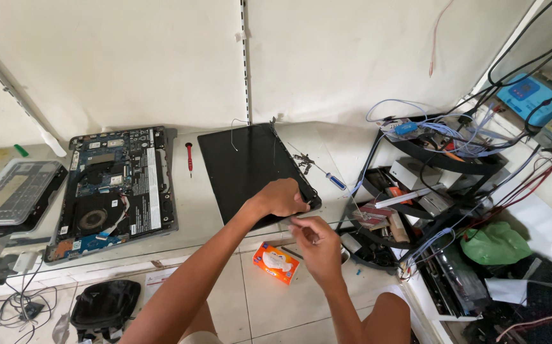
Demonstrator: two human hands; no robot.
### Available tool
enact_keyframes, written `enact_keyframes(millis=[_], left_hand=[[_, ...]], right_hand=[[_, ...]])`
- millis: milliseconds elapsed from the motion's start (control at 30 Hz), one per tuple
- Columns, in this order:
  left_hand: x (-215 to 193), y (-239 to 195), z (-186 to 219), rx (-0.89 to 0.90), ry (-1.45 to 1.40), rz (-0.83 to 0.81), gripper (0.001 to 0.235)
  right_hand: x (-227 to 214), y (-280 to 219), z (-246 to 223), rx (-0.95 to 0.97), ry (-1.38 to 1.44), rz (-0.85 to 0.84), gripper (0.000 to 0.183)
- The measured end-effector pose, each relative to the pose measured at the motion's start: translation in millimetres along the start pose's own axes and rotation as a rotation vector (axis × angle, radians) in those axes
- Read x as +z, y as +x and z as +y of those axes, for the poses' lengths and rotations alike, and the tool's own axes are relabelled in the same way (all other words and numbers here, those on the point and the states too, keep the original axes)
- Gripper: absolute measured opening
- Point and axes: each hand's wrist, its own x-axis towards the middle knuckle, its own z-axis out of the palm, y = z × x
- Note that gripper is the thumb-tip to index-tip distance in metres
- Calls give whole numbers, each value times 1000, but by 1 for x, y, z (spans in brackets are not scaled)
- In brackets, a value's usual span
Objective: The person removes the bezel frame from a black LCD screen using a plastic pry tool. They carefully work around the edges to release the clips and detach the frame, then lift it away from the screen.
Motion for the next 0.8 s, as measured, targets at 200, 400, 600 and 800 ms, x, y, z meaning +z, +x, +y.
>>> enact_keyframes(millis=[200,400,600,800], left_hand=[[-6,-16,10,141,129,20,55],[-12,-29,20,74,102,-7,30],[-11,-38,24,214,248,24,38],[-8,-54,19,219,139,186,26]], right_hand=[[-3,-2,-14,-39,-143,-129,18],[-10,3,-8,-259,-225,-170,18],[-13,7,-10,-360,-329,-296,20],[-11,9,3,-347,-390,-197,12]])
